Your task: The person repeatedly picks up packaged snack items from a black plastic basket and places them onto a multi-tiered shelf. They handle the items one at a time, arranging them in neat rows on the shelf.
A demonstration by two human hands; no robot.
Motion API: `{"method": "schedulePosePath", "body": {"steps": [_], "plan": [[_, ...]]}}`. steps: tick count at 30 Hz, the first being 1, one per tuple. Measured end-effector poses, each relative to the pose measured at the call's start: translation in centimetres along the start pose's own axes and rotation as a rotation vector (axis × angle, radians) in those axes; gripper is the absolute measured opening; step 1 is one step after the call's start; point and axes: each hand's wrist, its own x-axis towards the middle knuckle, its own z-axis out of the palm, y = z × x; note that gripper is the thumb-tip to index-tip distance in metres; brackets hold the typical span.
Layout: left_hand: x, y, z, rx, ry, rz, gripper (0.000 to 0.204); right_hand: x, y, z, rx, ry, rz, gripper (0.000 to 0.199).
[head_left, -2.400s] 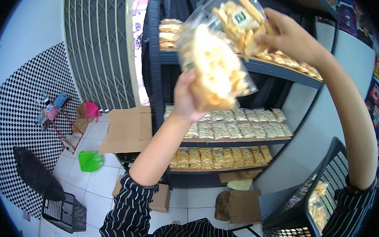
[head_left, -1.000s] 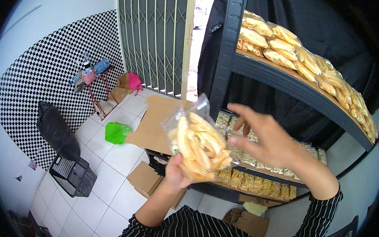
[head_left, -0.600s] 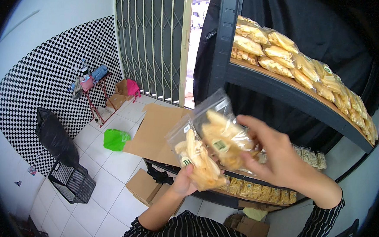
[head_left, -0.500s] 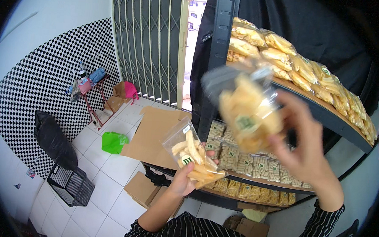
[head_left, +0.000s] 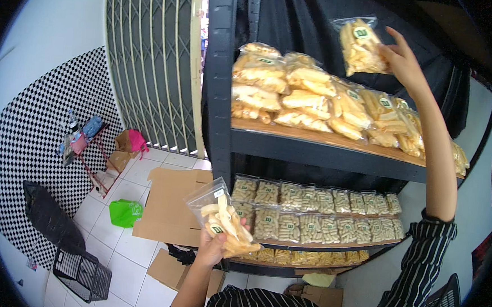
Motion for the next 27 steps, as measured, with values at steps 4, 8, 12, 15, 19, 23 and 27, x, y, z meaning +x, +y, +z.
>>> {"method": "schedulePosePath", "body": {"steps": [4, 8, 12, 15, 19, 23, 27], "plan": [[1.0, 0.2, 0.5, 0.02, 0.052, 0.041, 0.06, 3.6, 2.5, 1.4, -0.036, -0.183, 0.168, 0.05], [1.5, 0.7, 0.4, 0.068, 0.097, 0.084, 0.055, 5.0, 3.8, 3.8, -0.009, -0.309, 0.397, 0.044], [1.6, 0.9, -0.2, 0.084, 0.081, 0.104, 0.051, 5.0, 3.2, 5.1, 0.068, -0.389, 0.512, 0.024], [1.9, 1.0, 0.5, 0.084, 0.115, 0.079, 0.048, 6.1, 5.5, 6.0, 0.175, -0.46, 0.622, 0.024], [2.0, 0.7, 0.7, 0.092, 0.124, 0.08, 0.046, 7.2, 6.8, 6.8, -0.13, -0.642, 0.621, 0.023], [2.0, 0.9, 0.6, 0.094, 0.097, 0.059, 0.047, 7.2, 6.1, 7.2, -0.53, -0.758, 0.378, 0.03], [2.3, 0.7, 0.9, 0.094, 0.058, 0.021, 0.048, 6.7, 6.4, 7.0, -0.43, -0.707, 0.32, 0.033]]}}
